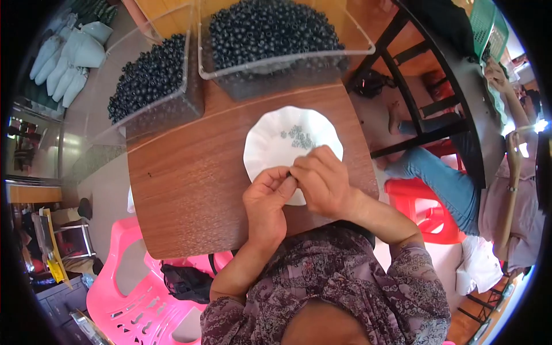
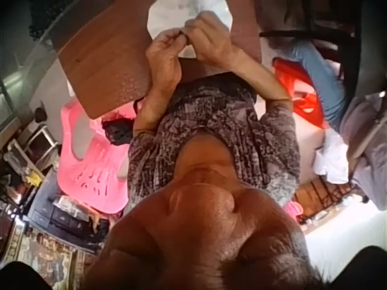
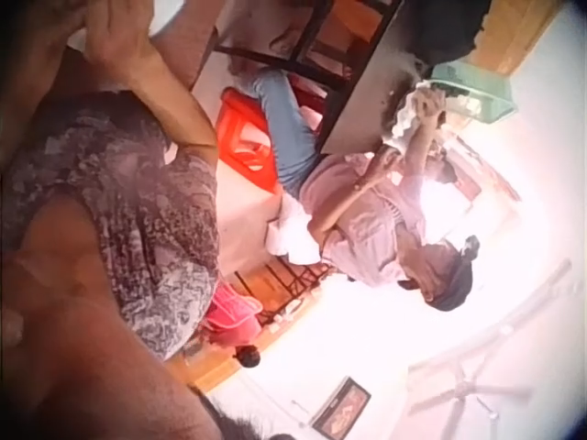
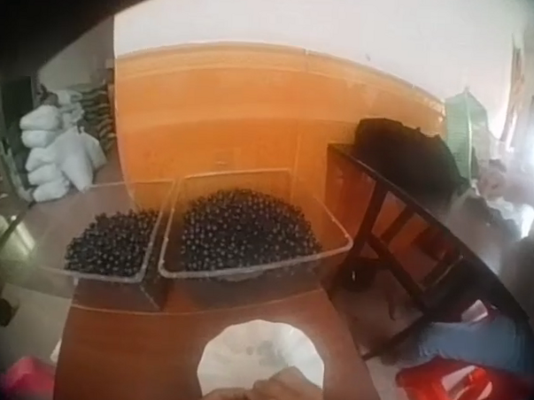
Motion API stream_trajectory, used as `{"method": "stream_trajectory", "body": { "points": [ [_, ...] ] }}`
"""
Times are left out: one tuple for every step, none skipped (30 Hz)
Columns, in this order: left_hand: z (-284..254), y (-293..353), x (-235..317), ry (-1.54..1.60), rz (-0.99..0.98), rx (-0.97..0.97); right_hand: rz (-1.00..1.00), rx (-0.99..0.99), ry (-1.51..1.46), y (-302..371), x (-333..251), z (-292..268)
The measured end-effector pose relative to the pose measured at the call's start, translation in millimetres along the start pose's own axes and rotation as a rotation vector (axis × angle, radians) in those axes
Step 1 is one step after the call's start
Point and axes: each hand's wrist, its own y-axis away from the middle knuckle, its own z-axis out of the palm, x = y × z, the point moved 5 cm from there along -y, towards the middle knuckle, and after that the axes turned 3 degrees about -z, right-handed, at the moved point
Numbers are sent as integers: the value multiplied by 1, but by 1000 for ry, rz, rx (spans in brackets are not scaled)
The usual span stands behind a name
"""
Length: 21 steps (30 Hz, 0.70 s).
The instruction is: Manual assembly of small black cylindrical parts by inserting tiny white components into them.
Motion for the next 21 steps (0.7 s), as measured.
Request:
{"method": "stream_trajectory", "body": {
  "points": [
    [-1,1,0,-1,19,-10,-10,-27,10,0,-2,0],
    [0,2,1,-8,23,-15,-21,-53,25,0,-5,-1],
    [-1,2,1,-16,27,-20,-42,-43,54,1,-7,0],
    [-2,2,3,-35,36,-21,-27,-45,24,-1,-8,0],
    [-3,3,6,-35,56,-33,-12,-49,-7,-3,-9,1],
    [-5,2,11,-90,105,-40,33,-42,-62,-5,-6,1],
    [-5,2,19,-145,149,-44,20,-36,-57,-11,-5,-1],
    [-7,2,30,-207,191,-32,66,-44,-111,-18,-1,-4],
    [-8,1,44,-242,234,-44,113,-54,-167,-26,3,-7],
    [-5,-1,64,-276,274,-52,140,-57,-167,-34,10,-13],
    [-4,-4,83,-367,373,-4,164,-66,-120,-41,21,-18],
    [-4,-6,105,-452,485,34,189,-76,-75,-47,35,-22],
    [-5,-11,126,-538,598,76,167,-46,-39,-58,49,-25],
    [-7,-20,149,-621,802,81,167,-34,-1,-69,66,-26],
    [-7,-29,170,-676,884,145,172,-23,39,-78,83,-26],
    [-14,-47,187,-784,952,247,255,-31,63,-85,104,-23],
    [-18,-59,206,-769,963,283,326,-37,72,-96,119,-20],
    [-25,-75,225,-858,1069,288,304,-76,127,-106,134,-14],
    [-21,-82,238,-993,895,429,285,-113,183,-113,151,-9],
    [-27,-91,244,-991,900,431,316,-200,182,-119,166,0],
    [-30,-95,249,-1295,1074,598,346,-286,182,-124,180,9]
  ]
}}
